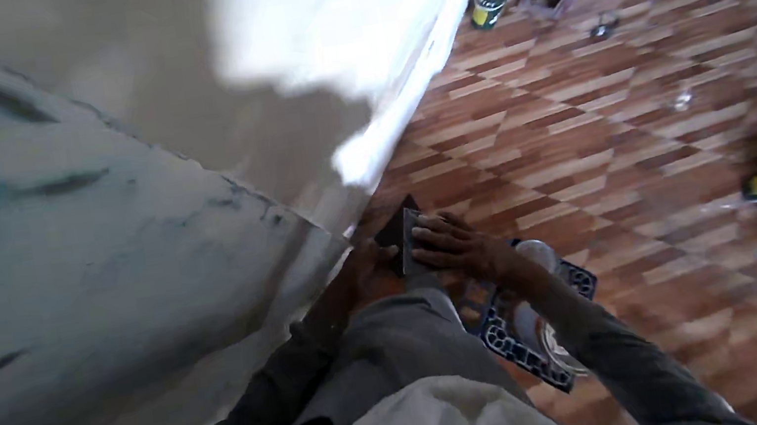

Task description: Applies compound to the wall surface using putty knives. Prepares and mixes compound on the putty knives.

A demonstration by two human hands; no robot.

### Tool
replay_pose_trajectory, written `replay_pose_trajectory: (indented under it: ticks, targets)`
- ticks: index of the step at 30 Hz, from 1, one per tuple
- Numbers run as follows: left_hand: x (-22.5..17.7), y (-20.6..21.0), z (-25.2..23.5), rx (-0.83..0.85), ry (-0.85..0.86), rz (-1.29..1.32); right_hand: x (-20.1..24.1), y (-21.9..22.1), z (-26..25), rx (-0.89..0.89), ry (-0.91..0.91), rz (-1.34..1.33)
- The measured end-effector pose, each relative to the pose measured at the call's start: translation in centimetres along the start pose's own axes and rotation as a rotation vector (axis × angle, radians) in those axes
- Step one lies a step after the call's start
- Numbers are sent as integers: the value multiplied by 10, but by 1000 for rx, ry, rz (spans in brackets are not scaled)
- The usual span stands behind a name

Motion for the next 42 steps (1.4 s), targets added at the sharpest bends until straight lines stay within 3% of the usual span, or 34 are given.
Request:
replay_pose_trajectory:
  ticks: [5,11,15,18,21,23,25,28,30,34,37,39,42]
  targets:
    - [39,-4,32,135,14,51,64,6,40,-25,217,59]
    - [56,1,84,113,64,4,136,36,64,-361,469,68]
    - [66,-1,96,165,141,-191,172,46,85,-520,589,67]
    - [67,10,113,218,186,-66,188,49,98,-614,742,112]
    - [53,33,136,249,215,26,192,73,115,-473,947,48]
    - [34,46,149,241,275,40,195,101,124,-409,1187,-129]
    - [20,43,153,187,351,39,200,105,128,-453,1399,-358]
    - [13,23,161,55,397,26,200,83,122,-903,1290,-606]
    - [20,15,170,-29,364,41,191,60,122,-1071,1178,-767]
    - [63,19,183,56,199,60,155,29,135,-1192,1126,-1107]
    - [109,49,191,168,68,105,140,14,138,-1256,949,-1441]
    - [141,78,193,211,-32,108,145,5,150,-1252,893,-1468]
    - [177,123,196,240,-172,13,172,-15,177,-1193,1123,-1259]
Point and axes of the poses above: each hand's wrist, its own z-axis away from the middle knuckle, its own y-axis out of the palm, x = y × z, the point moved 5 cm from there along -z, towards the middle knuckle, and after that the axes turned 11 degrees about z, right-handed, at the moved point
